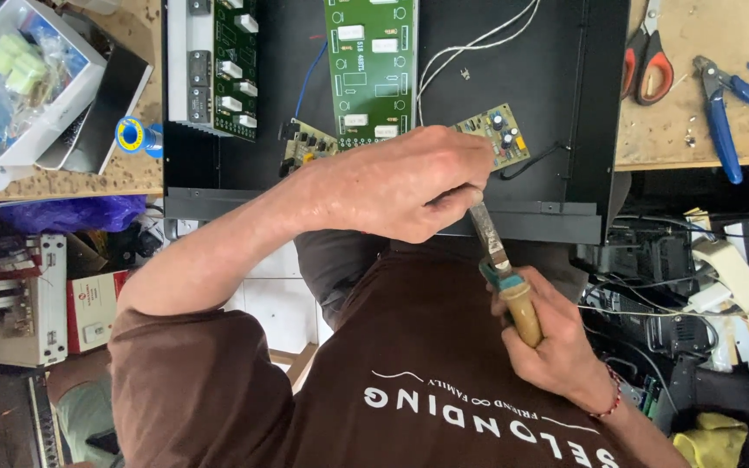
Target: The person uses a soldering iron and pliers to work on a small circuit board, applying heat to solder joints and manipulating wires. They repeatedly switch between the soldering iron and pliers to adjust components and wires on the board.
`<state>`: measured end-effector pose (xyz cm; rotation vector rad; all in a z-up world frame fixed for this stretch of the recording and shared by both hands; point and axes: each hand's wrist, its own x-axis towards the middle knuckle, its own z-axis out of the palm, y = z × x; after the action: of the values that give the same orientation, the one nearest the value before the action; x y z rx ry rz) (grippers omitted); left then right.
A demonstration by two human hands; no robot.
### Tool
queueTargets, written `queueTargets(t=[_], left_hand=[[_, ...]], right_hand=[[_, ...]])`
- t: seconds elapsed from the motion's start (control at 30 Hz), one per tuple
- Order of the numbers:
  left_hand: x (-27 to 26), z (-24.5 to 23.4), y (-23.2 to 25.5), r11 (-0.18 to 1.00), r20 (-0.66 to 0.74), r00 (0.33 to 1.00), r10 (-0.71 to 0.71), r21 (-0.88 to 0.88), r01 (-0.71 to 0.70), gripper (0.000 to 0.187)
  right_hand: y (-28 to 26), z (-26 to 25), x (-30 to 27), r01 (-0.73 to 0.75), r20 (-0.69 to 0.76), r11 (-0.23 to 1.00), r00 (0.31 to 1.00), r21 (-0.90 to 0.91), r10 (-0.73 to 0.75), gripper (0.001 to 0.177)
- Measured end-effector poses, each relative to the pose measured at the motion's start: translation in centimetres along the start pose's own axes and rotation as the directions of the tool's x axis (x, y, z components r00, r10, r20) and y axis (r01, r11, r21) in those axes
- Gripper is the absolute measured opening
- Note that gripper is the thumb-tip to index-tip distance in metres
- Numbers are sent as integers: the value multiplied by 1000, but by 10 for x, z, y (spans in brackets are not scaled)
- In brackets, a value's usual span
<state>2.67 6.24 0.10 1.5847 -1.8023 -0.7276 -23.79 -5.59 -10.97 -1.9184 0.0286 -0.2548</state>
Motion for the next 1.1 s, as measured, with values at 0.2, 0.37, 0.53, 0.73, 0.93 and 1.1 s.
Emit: queueTargets(t=[0.2,0.37,0.53,0.73,0.93,1.1], left_hand=[[-1,10,-5,999,20,1000,-9,43,8,15],[1,6,-5,1000,-3,1000,13,-1,-13,20],[-2,-4,1,996,-86,993,81,-29,-83,20],[-1,-6,6,996,-68,995,71,-52,-75,22],[-1,-4,5,995,-72,995,75,-60,-80,20],[-2,-2,3,994,-84,992,90,-47,-95,19]], right_hand=[[11,9,-3,114,-51,991,992,-71,-118,15],[10,4,-8,108,-58,973,991,-204,-123,25],[-1,-9,-8,-17,-5,1000,1000,10,17,39],[-6,-8,-3,7,5,996,1000,85,-8,36],[-7,-6,0,50,-10,997,999,67,-50,33],[2,-3,-3,50,-28,999,998,8,-50,31]])
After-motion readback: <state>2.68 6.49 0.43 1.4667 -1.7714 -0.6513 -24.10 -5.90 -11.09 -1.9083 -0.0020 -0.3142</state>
